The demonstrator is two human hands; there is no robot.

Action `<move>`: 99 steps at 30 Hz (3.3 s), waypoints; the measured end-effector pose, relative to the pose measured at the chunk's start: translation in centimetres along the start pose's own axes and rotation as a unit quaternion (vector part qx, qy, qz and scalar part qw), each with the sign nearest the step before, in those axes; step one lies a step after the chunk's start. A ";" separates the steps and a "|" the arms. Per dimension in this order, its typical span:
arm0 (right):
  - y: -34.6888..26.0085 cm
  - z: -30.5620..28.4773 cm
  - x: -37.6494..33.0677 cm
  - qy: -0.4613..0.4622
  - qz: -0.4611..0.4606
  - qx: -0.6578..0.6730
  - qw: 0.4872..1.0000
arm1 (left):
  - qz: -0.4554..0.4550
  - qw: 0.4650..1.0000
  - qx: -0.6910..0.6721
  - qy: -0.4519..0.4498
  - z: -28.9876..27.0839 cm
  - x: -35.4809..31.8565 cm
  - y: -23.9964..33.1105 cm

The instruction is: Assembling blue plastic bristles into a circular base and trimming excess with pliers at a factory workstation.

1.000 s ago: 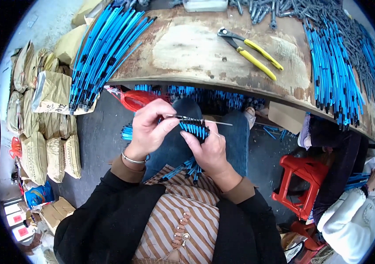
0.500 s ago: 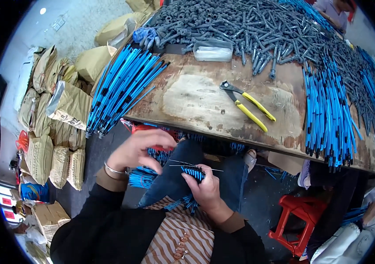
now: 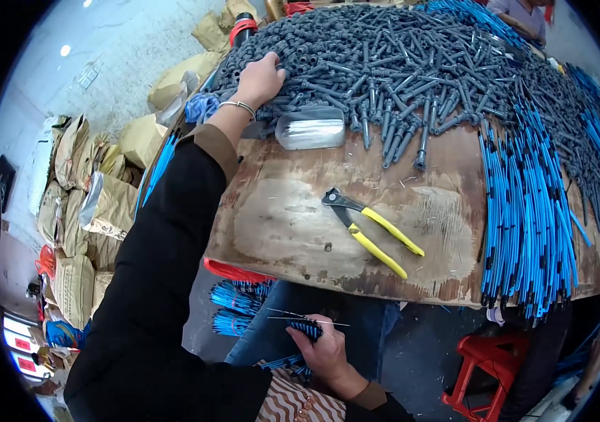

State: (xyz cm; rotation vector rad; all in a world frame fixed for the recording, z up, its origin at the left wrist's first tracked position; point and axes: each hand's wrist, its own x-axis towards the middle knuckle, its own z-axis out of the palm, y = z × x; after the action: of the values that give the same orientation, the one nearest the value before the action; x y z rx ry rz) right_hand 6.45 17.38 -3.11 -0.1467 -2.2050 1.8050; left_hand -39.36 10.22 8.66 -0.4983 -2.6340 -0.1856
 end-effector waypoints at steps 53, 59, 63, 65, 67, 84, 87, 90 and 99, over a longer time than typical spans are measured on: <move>-1.7 3.2 -3.2 -0.024 -0.039 -0.067 0.997 | -0.120 0.449 -0.848 -0.257 -11.6 -39.1 1.3; -1.5 3.4 -2.8 0.000 -0.033 -0.075 0.997 | -0.044 0.594 -0.777 -0.205 -12.6 -39.5 2.1; -1.2 3.3 -2.7 0.006 -0.044 -0.075 0.996 | -0.005 0.734 -0.663 -0.148 -14.2 -40.0 3.6; -1.0 3.4 -2.6 0.010 -0.047 -0.077 0.996 | 0.003 0.779 -0.616 -0.119 -14.5 -40.2 4.0; -1.1 3.4 -2.7 0.012 -0.049 -0.078 0.996 | 0.007 0.800 -0.591 -0.105 -14.6 -40.3 4.1; -1.4 3.1 -3.1 -0.023 -0.033 -0.068 0.997 | -0.051 0.774 -0.619 -0.122 -14.9 -41.0 3.7; -1.4 2.8 -2.9 -0.037 -0.042 -0.069 0.996 | -0.094 0.687 -0.705 -0.148 -14.8 -41.1 3.4; -1.4 2.8 -2.8 -0.041 -0.050 -0.082 0.995 | -0.082 0.704 -0.683 -0.178 -14.9 -40.9 2.8; -1.8 3.1 -3.2 -0.030 -0.142 -0.205 0.968 | -0.049 0.711 -0.678 -0.180 -15.0 -40.8 2.6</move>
State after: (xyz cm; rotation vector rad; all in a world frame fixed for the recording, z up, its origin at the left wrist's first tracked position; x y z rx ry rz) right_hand 8.81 13.21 -2.41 0.1374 -2.4680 1.2049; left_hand 1.73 -3.37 3.58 -0.8519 -2.3540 -2.3256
